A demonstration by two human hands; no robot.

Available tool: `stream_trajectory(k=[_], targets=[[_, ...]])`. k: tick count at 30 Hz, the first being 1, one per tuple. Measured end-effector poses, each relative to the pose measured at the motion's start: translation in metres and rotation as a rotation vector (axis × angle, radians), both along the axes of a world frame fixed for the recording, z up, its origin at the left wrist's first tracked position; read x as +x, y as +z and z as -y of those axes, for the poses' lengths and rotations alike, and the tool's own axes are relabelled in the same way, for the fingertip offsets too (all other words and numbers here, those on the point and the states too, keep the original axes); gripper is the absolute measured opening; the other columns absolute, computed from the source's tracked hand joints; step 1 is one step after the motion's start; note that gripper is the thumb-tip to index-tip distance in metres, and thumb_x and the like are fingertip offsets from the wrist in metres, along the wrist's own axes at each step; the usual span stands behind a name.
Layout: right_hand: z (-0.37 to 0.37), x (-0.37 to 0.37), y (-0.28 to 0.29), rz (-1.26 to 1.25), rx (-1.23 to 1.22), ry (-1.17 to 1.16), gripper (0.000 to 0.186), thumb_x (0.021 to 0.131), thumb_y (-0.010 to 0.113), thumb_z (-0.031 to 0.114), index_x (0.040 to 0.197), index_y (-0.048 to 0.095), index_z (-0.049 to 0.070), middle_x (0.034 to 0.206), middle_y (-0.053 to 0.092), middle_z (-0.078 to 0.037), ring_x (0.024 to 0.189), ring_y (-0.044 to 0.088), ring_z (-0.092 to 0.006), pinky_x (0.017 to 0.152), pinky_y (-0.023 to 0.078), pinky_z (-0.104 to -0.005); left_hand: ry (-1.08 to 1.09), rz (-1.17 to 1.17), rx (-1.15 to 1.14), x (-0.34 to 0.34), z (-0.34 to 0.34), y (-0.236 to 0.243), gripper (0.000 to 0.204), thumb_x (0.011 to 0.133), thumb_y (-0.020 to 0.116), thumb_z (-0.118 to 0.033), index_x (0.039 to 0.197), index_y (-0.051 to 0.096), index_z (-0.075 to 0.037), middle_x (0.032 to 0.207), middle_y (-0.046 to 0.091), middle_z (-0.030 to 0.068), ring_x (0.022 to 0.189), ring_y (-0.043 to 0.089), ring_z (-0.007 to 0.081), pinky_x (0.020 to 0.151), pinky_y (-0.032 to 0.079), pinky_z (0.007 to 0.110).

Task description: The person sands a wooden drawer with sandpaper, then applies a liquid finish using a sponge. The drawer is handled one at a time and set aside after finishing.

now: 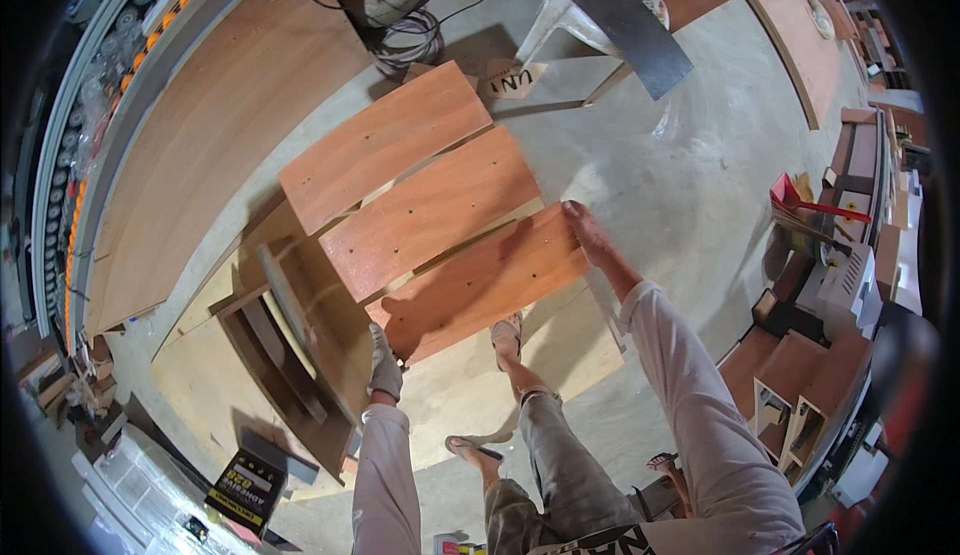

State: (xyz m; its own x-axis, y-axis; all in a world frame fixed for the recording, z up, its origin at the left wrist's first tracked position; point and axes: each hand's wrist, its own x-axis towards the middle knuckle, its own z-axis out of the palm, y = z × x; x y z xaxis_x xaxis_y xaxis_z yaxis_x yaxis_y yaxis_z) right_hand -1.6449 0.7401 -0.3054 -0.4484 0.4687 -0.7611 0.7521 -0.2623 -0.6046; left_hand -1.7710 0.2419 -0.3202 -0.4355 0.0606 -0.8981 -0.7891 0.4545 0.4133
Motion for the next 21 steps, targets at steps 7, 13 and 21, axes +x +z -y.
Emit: stream_trajectory(k=[7,13,21], targets=[[0.004,-0.007,-0.039,-0.072,0.111,0.069,0.111,0.095,0.051,0.076,0.162,0.02,-0.007,0.158,0.042,-0.033,0.148,0.041,-0.0419,0.121,0.034,-0.0436,0.086,0.036,-0.067,-0.003,-0.007,-0.02,0.095,0.09,0.039,-0.09,0.154,0.044,-0.021,0.146,0.055,0.0026,0.124,0.058,0.0209,0.082,0.051,0.041],[0.027,0.02,-0.036,0.012,0.437,-0.137,0.098,0.099,0.054,0.063,0.158,0.023,-0.009,0.152,0.045,-0.036,0.143,0.044,-0.0479,0.118,0.037,-0.048,0.061,-0.154,-0.166,0.031,0.022,0.014,0.073,0.096,0.046,-0.077,0.136,0.054,-0.017,0.109,0.062,0.0043,0.096,0.06,0.0162,0.07,0.051,0.037],[0.212,0.275,0.046,0.366,0.238,0.304,0.037,0.089,0.066,0.038,0.088,0.077,0.002,0.083,0.075,-0.019,0.083,0.073,-0.0404,0.075,0.057,-0.0537,-0.944,0.09,-0.253,0.142,0.093,0.099,0.04,0.105,0.056,-0.049,0.093,0.071,-0.014,0.079,0.071,0.0031,0.067,0.067,0.021,0.061,0.052,0.042]])
